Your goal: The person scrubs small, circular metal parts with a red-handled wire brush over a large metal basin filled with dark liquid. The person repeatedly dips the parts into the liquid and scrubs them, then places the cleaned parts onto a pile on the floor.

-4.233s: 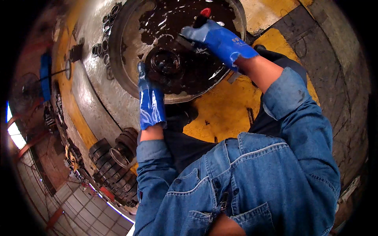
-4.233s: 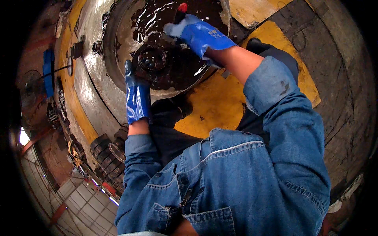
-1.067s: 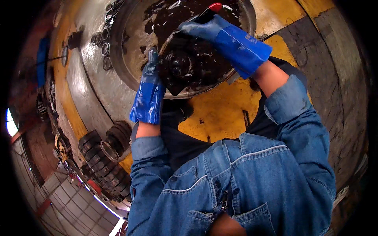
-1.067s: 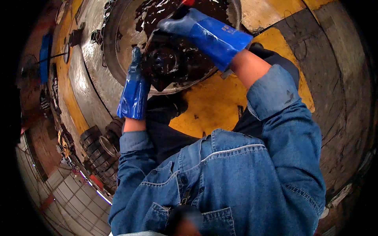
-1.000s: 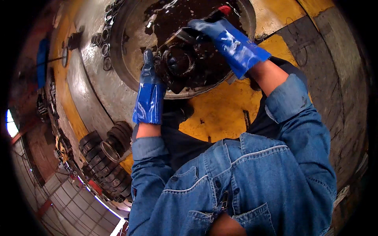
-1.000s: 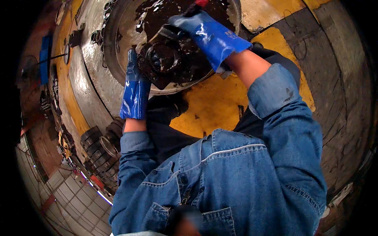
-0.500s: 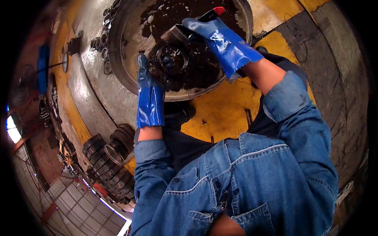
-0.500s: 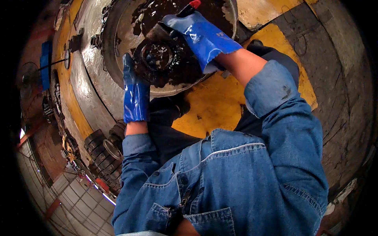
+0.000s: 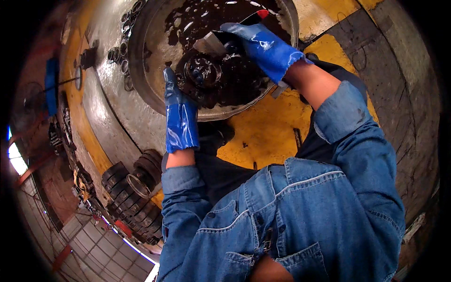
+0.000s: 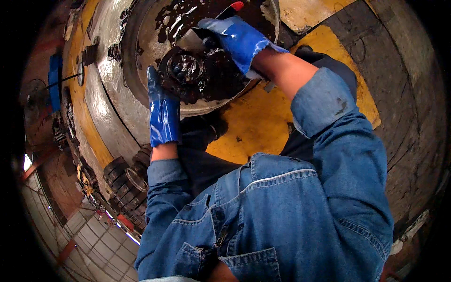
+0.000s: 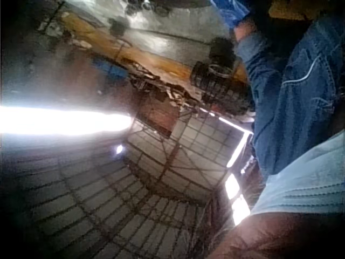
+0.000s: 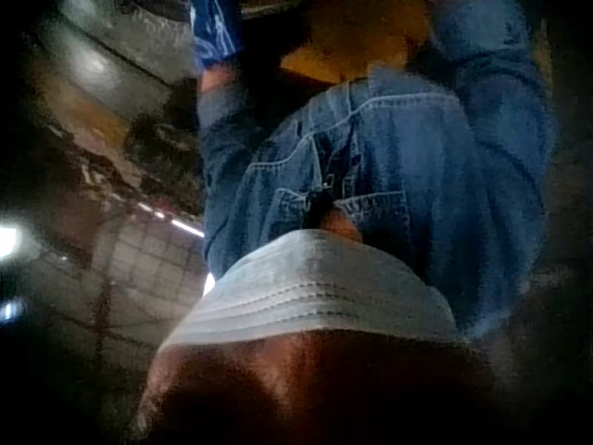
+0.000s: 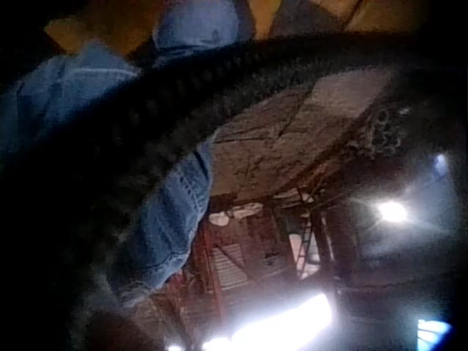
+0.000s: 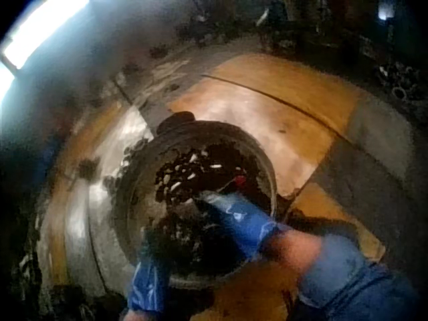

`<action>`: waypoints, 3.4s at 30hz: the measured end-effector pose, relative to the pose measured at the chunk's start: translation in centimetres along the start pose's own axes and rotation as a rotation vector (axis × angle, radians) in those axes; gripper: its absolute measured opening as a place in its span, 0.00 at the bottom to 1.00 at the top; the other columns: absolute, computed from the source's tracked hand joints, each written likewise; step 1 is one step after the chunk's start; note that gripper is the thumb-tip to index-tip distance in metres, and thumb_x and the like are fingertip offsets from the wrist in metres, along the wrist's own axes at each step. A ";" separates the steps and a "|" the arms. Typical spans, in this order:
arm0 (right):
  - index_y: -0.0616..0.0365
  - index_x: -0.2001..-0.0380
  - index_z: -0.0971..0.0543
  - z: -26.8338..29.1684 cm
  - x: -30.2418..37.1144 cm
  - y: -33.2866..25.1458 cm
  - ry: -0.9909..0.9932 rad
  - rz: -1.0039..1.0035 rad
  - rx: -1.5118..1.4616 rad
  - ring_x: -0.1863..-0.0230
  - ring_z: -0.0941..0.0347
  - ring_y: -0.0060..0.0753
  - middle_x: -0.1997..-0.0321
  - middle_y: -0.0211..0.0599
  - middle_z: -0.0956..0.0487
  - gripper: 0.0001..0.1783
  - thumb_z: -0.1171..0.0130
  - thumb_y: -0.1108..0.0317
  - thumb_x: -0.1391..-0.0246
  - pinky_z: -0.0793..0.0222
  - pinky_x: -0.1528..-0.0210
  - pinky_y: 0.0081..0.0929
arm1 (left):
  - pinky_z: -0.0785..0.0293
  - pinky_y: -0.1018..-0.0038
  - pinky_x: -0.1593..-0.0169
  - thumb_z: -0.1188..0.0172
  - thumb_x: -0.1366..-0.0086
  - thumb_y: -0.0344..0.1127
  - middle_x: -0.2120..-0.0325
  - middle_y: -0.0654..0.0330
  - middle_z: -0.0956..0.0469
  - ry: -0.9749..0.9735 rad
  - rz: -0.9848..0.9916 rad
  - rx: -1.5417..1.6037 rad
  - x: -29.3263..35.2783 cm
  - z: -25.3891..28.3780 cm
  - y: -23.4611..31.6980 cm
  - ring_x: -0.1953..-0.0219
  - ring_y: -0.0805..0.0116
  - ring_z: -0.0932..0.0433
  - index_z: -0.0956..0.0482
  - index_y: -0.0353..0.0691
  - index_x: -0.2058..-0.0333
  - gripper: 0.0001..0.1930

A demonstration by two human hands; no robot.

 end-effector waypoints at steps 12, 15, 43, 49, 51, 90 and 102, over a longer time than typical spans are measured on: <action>0.55 0.48 0.13 -2.4 -0.6 -0.7 -0.108 0.132 0.419 0.56 0.21 0.33 0.57 0.43 0.13 0.23 0.41 0.49 0.30 0.28 0.46 0.33 | 0.32 0.47 0.28 0.57 0.19 0.61 0.33 0.47 0.27 -0.129 -0.048 -0.091 -1.8 2.1 -1.2 0.34 0.45 0.26 0.34 0.35 0.29 0.36; 0.57 0.52 0.12 -0.6 -2.2 1.1 0.082 -0.134 0.537 0.59 0.19 0.34 0.61 0.42 0.13 0.28 0.37 0.41 0.36 0.25 0.49 0.35 | 0.29 0.47 0.29 0.56 0.19 0.61 0.35 0.47 0.25 -0.080 -0.083 -0.105 -2.8 2.9 -1.6 0.36 0.45 0.24 0.33 0.35 0.29 0.36; 0.48 0.63 0.11 -1.3 0.2 1.9 -0.358 0.099 1.241 0.57 0.15 0.51 0.63 0.43 0.12 0.12 0.30 0.57 0.48 0.19 0.52 0.42 | 0.24 0.57 0.34 0.62 0.16 0.55 0.39 0.46 0.22 -0.006 -0.058 -0.273 -0.9 1.4 -0.5 0.40 0.54 0.21 0.31 0.34 0.31 0.32; 0.54 0.58 0.11 1.5 -2.8 0.7 0.047 -0.057 0.572 0.63 0.17 0.30 0.67 0.38 0.13 0.20 0.35 0.49 0.38 0.23 0.55 0.33 | 0.24 0.55 0.34 0.61 0.17 0.55 0.39 0.45 0.23 -0.020 -0.047 -0.217 -1.7 1.7 -0.7 0.40 0.53 0.21 0.30 0.35 0.31 0.31; 0.53 0.48 0.13 0.4 -2.3 0.0 -0.087 0.125 0.292 0.56 0.18 0.29 0.58 0.35 0.13 0.20 0.41 0.51 0.31 0.25 0.49 0.29 | 0.24 0.54 0.34 0.61 0.17 0.54 0.39 0.45 0.23 -0.022 -0.043 -0.184 -2.0 2.2 -0.5 0.40 0.52 0.21 0.30 0.35 0.31 0.31; 0.55 0.56 0.12 2.9 -5.2 5.3 0.080 -0.056 0.733 0.56 0.15 0.27 0.59 0.36 0.11 0.19 0.29 0.51 0.40 0.20 0.48 0.30 | 0.24 0.55 0.39 0.49 0.21 0.58 0.49 0.49 0.17 0.141 -0.004 -0.017 -2.7 3.9 1.4 0.46 0.51 0.19 0.19 0.36 0.43 0.29; 0.54 0.55 0.12 -11.0 4.1 -6.6 -0.861 0.821 0.767 0.55 0.14 0.49 0.58 0.44 0.12 0.12 0.33 0.63 0.40 0.18 0.48 0.41 | 0.23 0.57 0.43 0.49 0.22 0.60 0.54 0.49 0.15 0.087 -0.055 -0.470 -0.5 3.3 0.3 0.50 0.53 0.18 0.16 0.35 0.48 0.31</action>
Point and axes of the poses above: each hand's wrist, its own x-axis away from the middle knuckle, its own z-axis out of the back of the hand, y = z × x, the point moved 7 cm from there along -x, towards the middle knuckle
